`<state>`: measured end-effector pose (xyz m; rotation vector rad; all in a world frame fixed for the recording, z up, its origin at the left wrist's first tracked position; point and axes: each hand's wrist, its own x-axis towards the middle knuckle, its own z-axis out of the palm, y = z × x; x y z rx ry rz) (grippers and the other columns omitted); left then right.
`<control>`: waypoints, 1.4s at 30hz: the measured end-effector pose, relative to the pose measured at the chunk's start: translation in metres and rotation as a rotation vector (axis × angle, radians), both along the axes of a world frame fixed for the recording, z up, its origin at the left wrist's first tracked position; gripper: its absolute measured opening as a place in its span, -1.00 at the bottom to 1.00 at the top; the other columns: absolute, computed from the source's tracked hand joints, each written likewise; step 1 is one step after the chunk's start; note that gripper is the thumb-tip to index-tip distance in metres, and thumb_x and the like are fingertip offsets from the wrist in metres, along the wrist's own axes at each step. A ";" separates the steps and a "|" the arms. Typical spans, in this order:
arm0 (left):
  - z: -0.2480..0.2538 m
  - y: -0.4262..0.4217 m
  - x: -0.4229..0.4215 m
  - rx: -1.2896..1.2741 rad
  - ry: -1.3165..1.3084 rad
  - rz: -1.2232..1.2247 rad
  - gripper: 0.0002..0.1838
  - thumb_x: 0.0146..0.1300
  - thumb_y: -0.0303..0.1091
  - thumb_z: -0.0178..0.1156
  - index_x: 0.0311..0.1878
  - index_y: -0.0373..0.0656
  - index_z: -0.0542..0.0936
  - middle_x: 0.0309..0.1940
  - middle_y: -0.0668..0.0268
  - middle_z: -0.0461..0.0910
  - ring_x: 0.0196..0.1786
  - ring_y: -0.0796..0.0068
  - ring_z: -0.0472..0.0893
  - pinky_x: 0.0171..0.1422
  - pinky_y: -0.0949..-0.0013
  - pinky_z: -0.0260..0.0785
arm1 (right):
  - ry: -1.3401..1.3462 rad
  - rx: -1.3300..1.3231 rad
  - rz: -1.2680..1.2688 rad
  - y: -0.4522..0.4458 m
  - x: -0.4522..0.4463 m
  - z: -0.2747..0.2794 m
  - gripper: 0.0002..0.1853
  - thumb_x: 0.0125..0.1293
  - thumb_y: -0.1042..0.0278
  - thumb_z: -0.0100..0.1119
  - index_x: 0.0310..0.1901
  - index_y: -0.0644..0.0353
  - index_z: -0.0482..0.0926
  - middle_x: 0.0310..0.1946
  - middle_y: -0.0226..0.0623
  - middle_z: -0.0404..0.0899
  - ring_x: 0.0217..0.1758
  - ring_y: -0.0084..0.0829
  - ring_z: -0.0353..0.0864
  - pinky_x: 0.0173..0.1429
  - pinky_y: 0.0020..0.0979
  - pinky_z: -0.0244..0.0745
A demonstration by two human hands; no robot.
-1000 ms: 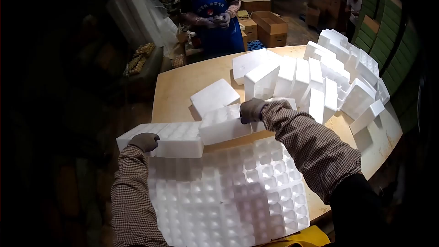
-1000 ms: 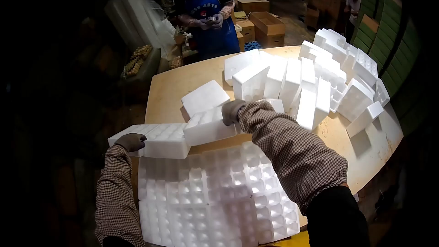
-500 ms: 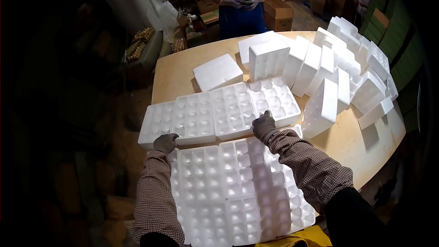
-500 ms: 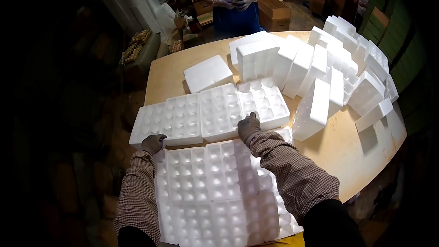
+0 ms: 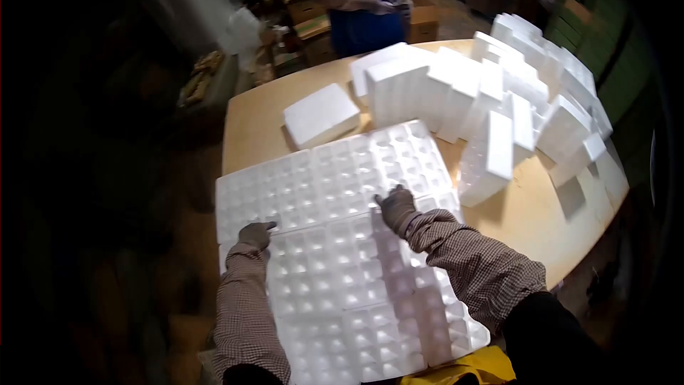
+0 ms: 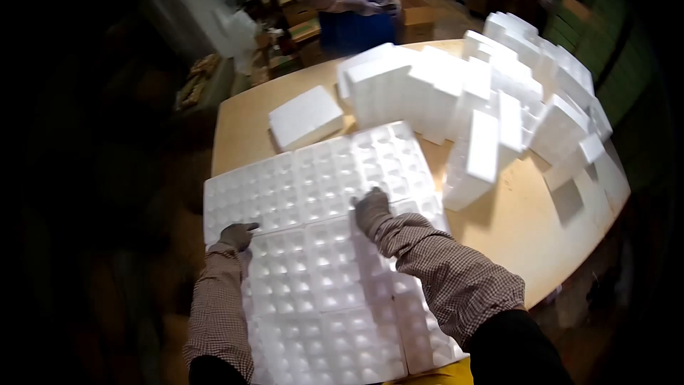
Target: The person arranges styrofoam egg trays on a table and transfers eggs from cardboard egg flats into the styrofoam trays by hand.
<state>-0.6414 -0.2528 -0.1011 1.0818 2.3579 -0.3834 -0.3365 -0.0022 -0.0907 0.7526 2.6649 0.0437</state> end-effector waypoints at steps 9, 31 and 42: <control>0.052 0.014 0.197 0.899 -0.085 -0.093 -0.53 0.23 -0.42 0.07 0.23 -0.15 0.59 0.15 0.02 0.62 0.17 0.00 0.62 0.21 0.13 0.51 | 0.780 0.295 -0.772 0.070 0.197 0.097 -0.06 0.19 -0.11 0.35 0.55 -0.10 0.13 0.56 0.19 -0.05 0.50 0.40 0.09 0.34 0.41 0.21; 0.154 0.288 0.427 1.418 -1.549 1.286 0.29 0.19 0.39 0.27 0.62 0.10 -0.42 0.63 0.03 -0.30 0.58 -0.24 0.02 0.45 -0.47 0.13 | 1.431 -0.506 -1.018 0.012 0.633 -0.075 -0.10 0.37 0.14 0.18 0.55 0.37 -0.07 0.51 0.24 0.07 0.54 0.13 0.15 0.58 -0.09 0.09; 0.090 0.394 0.270 1.111 -1.970 1.253 -0.86 0.49 -0.24 0.13 -0.17 -0.09 0.52 -0.39 0.32 0.54 -0.43 0.40 0.53 -0.30 0.30 0.54 | 0.994 -0.710 -1.307 -0.030 0.738 -0.144 -0.07 0.33 0.01 0.28 0.48 0.50 0.07 0.35 0.21 0.34 0.42 -0.03 0.38 0.45 -0.20 0.31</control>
